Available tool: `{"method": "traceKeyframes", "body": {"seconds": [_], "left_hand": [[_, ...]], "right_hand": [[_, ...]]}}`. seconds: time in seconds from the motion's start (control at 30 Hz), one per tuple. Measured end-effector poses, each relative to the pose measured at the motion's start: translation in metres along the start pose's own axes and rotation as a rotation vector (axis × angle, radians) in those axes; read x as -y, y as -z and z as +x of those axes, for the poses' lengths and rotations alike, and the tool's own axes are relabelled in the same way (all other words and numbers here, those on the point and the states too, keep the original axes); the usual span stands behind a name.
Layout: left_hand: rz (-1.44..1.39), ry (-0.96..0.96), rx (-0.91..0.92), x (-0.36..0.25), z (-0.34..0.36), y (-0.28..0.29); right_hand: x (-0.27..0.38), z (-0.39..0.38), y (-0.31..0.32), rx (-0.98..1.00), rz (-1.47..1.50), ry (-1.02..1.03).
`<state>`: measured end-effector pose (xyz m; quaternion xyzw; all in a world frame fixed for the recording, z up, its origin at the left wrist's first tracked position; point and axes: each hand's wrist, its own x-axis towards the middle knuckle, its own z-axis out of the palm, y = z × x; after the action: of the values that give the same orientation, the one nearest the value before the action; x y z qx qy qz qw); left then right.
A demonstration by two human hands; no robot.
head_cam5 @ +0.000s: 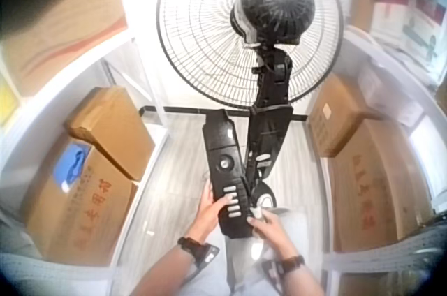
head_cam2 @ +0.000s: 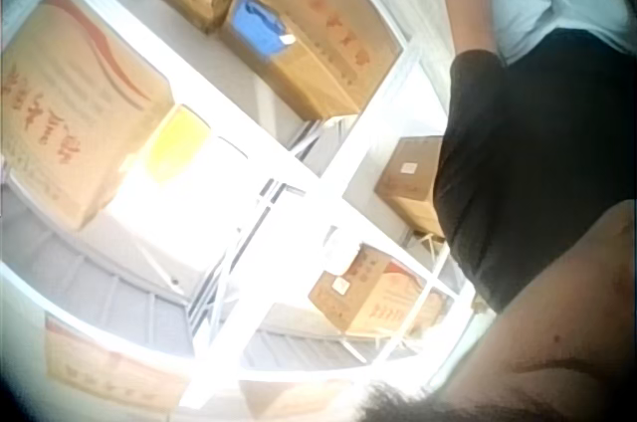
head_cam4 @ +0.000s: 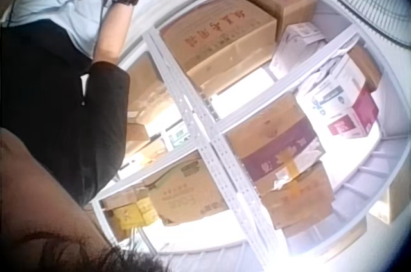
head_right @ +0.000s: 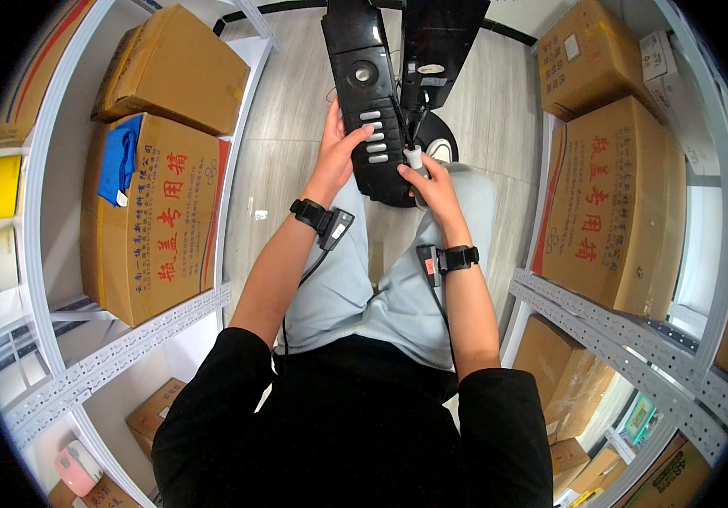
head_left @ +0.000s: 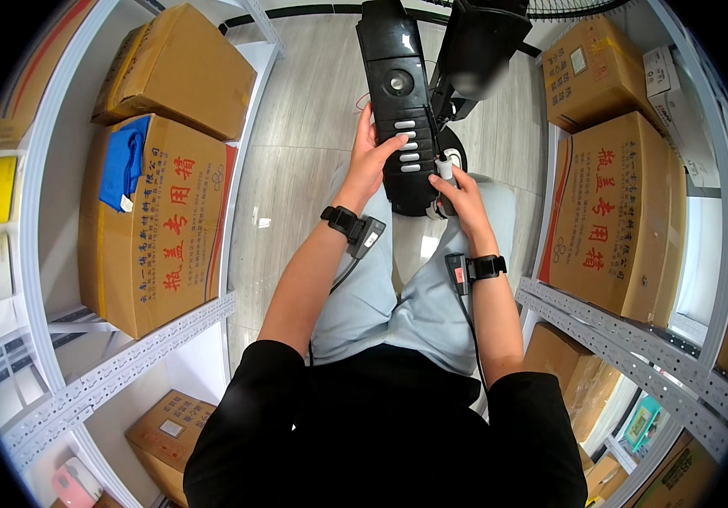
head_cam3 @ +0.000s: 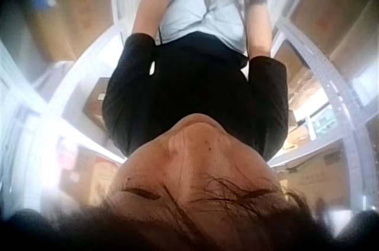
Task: The person sits on the floor and uses a screwdriver to tighten screws on the base and control panel of a standing fan. They manipulate the fan's internal wiring and reassemble the plastic housing.
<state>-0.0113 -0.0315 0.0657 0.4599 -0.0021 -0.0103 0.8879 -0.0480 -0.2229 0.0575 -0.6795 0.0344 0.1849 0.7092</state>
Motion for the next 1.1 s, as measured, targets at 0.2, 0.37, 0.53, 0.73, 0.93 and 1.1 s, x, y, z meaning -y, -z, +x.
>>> {"method": "traceKeyframes", "body": {"seconds": [0.2,0.37,0.53,0.73,0.93,1.1], "left_hand": [[-0.027,0.005,0.046,0.0034,0.0018,0.0049],[-0.007,0.009,0.069,0.0012,0.0011,0.0047],[-0.044,0.015,0.053,0.0016,0.0020,0.0053],[0.010,-0.009,-0.018,0.0008,-0.0004,-0.0003],[0.008,-0.021,0.022,0.0012,0.0011,0.0016],[0.041,-0.029,0.107,0.0003,0.0014,0.0026]], "right_hand": [[0.0008,-0.0018,-0.0018,-0.014,0.015,0.018],[0.0017,-0.0019,-0.0014,-0.005,0.059,-0.025],[0.0000,-0.0015,-0.0020,0.006,0.061,-0.013],[-0.0007,-0.0007,-0.0014,0.002,0.030,-0.014],[0.0018,-0.0016,-0.0023,0.002,0.046,-0.012],[0.0003,-0.0011,0.0000,0.007,0.076,-0.011]]}}
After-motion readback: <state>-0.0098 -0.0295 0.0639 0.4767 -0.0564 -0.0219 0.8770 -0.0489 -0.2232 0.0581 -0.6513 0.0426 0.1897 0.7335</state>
